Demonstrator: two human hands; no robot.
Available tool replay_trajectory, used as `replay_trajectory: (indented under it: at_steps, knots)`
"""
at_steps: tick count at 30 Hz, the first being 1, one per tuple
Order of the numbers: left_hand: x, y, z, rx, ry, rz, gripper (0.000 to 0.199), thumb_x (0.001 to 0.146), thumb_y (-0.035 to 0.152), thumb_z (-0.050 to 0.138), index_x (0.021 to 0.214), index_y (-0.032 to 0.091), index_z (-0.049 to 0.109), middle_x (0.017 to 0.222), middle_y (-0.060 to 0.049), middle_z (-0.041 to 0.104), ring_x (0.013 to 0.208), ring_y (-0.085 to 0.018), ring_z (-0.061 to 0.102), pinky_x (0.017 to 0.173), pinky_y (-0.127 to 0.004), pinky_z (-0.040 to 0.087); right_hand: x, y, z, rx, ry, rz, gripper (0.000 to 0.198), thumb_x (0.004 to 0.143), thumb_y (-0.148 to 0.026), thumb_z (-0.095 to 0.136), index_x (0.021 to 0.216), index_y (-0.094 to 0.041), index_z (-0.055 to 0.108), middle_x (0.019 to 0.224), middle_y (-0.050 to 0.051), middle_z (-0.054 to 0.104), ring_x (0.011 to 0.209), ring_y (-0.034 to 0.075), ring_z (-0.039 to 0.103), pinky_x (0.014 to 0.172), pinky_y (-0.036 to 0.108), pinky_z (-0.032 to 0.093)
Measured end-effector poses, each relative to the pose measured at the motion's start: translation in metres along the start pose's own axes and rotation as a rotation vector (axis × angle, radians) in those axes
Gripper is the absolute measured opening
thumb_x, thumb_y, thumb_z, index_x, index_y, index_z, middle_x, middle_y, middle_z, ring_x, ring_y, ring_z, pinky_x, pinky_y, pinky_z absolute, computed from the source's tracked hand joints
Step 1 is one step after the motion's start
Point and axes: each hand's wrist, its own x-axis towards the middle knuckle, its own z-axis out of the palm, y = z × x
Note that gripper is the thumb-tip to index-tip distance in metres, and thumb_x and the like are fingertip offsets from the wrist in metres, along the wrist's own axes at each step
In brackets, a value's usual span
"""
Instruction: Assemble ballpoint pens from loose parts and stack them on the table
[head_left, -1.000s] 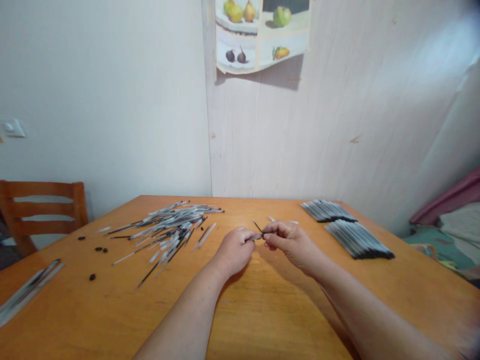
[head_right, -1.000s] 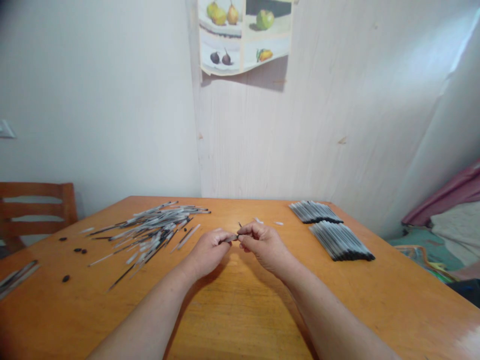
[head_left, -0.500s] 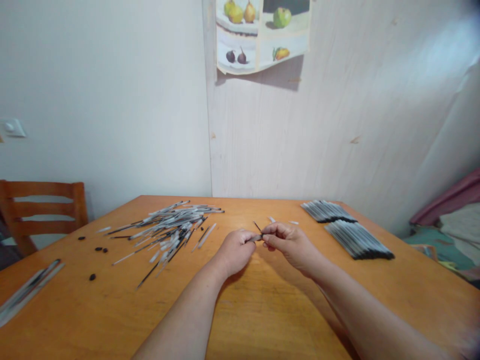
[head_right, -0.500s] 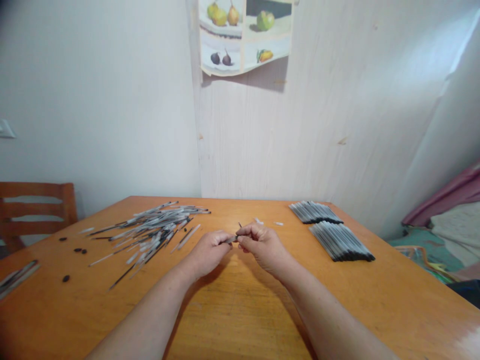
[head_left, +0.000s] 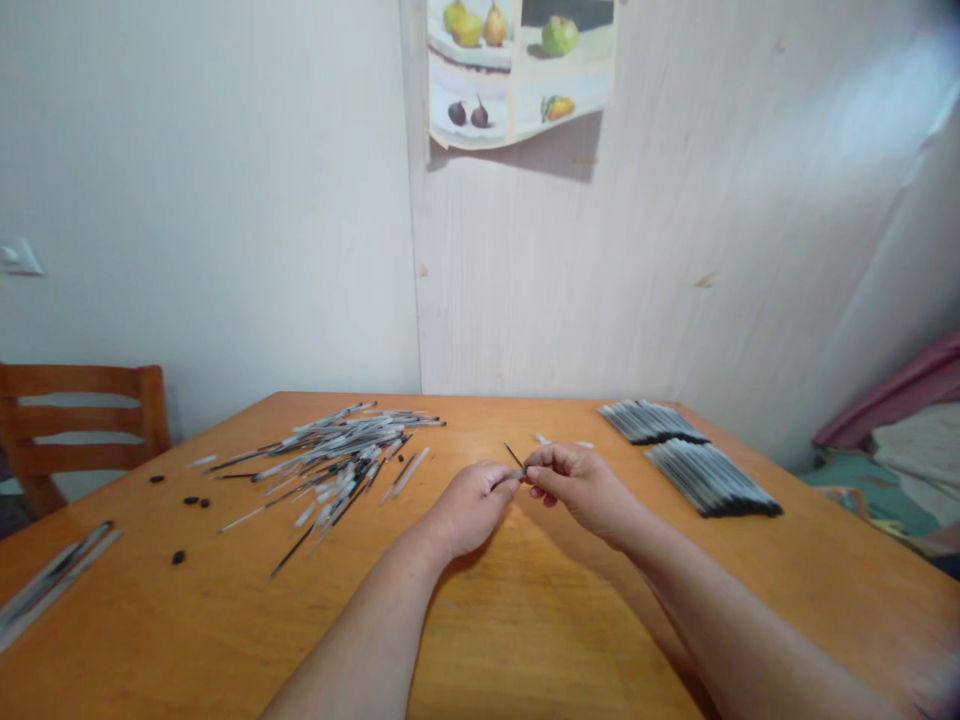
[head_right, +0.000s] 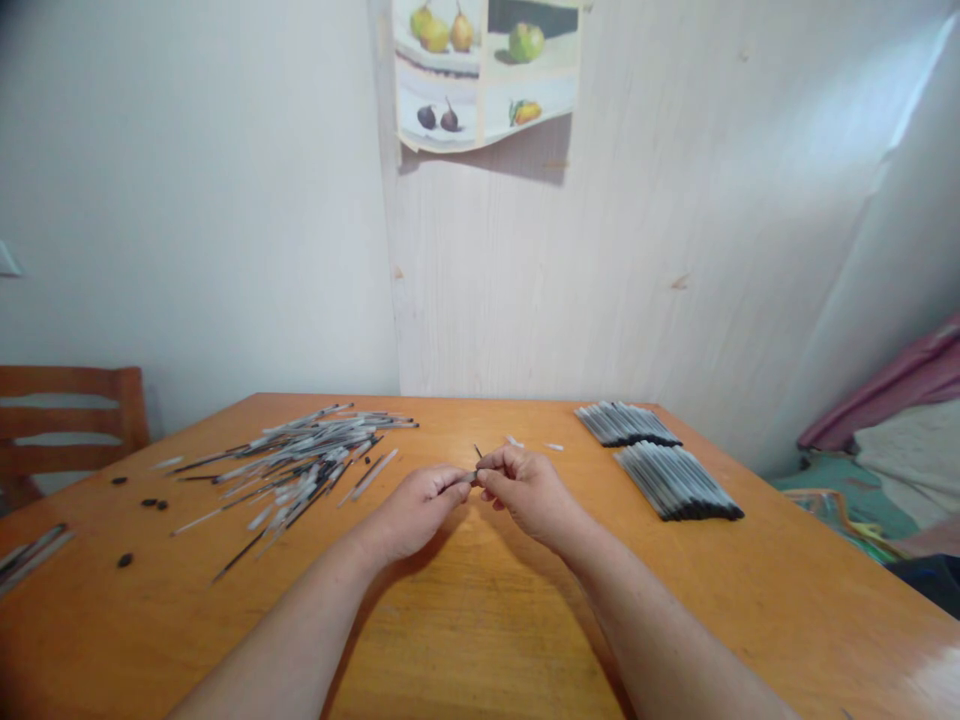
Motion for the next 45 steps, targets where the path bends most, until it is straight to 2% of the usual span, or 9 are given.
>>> replay_trajectory:
  at_steps: [5, 11, 16, 20, 23, 29, 34, 39, 45]
  knots:
    - [0.0, -0.0036, 0.0015, 0.12, 0.008, 0.032, 0.03, 0.092, 0.034, 0.043, 0.085, 0.017, 0.067, 0.084, -0.004, 0.065, 0.081, -0.017, 0.056, 0.074, -0.027, 0.042, -0.0003, 0.0057, 0.0002, -0.189, 0.001, 0.01, 0.022, 0.089, -0.037, 0.053, 0.081, -0.018, 0.058, 0.066, 0.001, 0.06, 0.058, 0.012, 0.054, 0.052, 0.024, 0.04]
    - [-0.0003, -0.002, 0.0036, 0.171, 0.025, 0.068, 0.026, 0.092, 0.031, 0.045, 0.085, 0.017, 0.066, 0.084, -0.004, 0.065, 0.082, -0.017, 0.057, 0.074, -0.026, 0.041, -0.0007, 0.0074, 0.0029, -0.448, 0.059, -0.11, 0.037, 0.095, -0.044, 0.043, 0.067, -0.02, 0.051, 0.061, 0.0, 0.053, 0.058, 0.013, 0.049, 0.055, 0.027, 0.034]
    - [-0.0003, -0.0012, 0.0029, 0.125, 0.014, 0.043, 0.027, 0.092, 0.031, 0.045, 0.089, 0.017, 0.069, 0.087, -0.005, 0.067, 0.083, -0.017, 0.058, 0.076, -0.027, 0.041, -0.0001, 0.0096, 0.0015, -0.38, 0.05, -0.11, 0.046, 0.099, -0.048, 0.03, 0.071, -0.02, 0.053, 0.064, 0.001, 0.055, 0.06, 0.014, 0.052, 0.058, 0.027, 0.036]
    - [-0.0002, -0.0026, 0.0015, 0.116, 0.021, 0.032, 0.028, 0.092, 0.032, 0.046, 0.091, 0.017, 0.07, 0.088, -0.005, 0.068, 0.083, -0.018, 0.058, 0.076, -0.027, 0.042, 0.0, 0.0088, 0.0004, -0.36, 0.076, -0.149, 0.032, 0.096, -0.043, 0.041, 0.081, -0.02, 0.055, 0.073, 0.001, 0.059, 0.066, 0.014, 0.054, 0.061, 0.027, 0.037]
    - [0.0, -0.003, 0.0014, 0.147, 0.01, 0.042, 0.028, 0.092, 0.032, 0.046, 0.09, 0.018, 0.07, 0.087, -0.005, 0.067, 0.083, -0.018, 0.057, 0.075, -0.027, 0.041, -0.0002, 0.0082, 0.0016, -0.425, 0.072, -0.159, 0.029, 0.094, -0.041, 0.046, 0.077, -0.02, 0.054, 0.069, 0.001, 0.056, 0.065, 0.015, 0.052, 0.06, 0.027, 0.035]
    - [-0.0001, -0.002, 0.0019, 0.136, 0.012, 0.058, 0.027, 0.092, 0.03, 0.045, 0.091, 0.017, 0.07, 0.086, -0.005, 0.067, 0.083, -0.017, 0.058, 0.075, -0.027, 0.041, 0.0006, 0.0101, -0.0002, -0.439, 0.056, -0.143, 0.044, 0.098, -0.047, 0.032, 0.069, -0.021, 0.05, 0.062, 0.0, 0.053, 0.06, 0.014, 0.05, 0.058, 0.027, 0.034]
    - [0.0, -0.0028, 0.0011, 0.142, 0.015, 0.055, 0.027, 0.092, 0.03, 0.046, 0.093, 0.018, 0.07, 0.088, -0.005, 0.067, 0.084, -0.018, 0.058, 0.076, -0.027, 0.041, -0.0007, 0.0083, -0.0016, -0.412, 0.076, -0.179, 0.029, 0.095, -0.041, 0.044, 0.078, -0.02, 0.053, 0.071, 0.0, 0.057, 0.065, 0.014, 0.052, 0.059, 0.027, 0.036]
    - [-0.0002, -0.0027, 0.0012, 0.147, 0.013, 0.06, 0.027, 0.092, 0.03, 0.046, 0.089, 0.017, 0.07, 0.084, -0.004, 0.066, 0.081, -0.017, 0.057, 0.073, -0.027, 0.041, -0.0009, 0.0091, -0.0007, -0.406, 0.056, -0.131, 0.041, 0.098, -0.046, 0.036, 0.069, -0.021, 0.05, 0.062, 0.0, 0.053, 0.059, 0.014, 0.05, 0.058, 0.027, 0.035]
    - [-0.0002, -0.0033, 0.0025, 0.159, 0.009, 0.06, 0.027, 0.092, 0.03, 0.046, 0.091, 0.018, 0.07, 0.085, -0.005, 0.066, 0.082, -0.017, 0.057, 0.074, -0.027, 0.04, -0.0018, 0.0071, 0.0, -0.448, 0.057, -0.159, 0.032, 0.095, -0.043, 0.044, 0.074, -0.021, 0.052, 0.067, 0.0, 0.056, 0.062, 0.014, 0.05, 0.058, 0.027, 0.034]
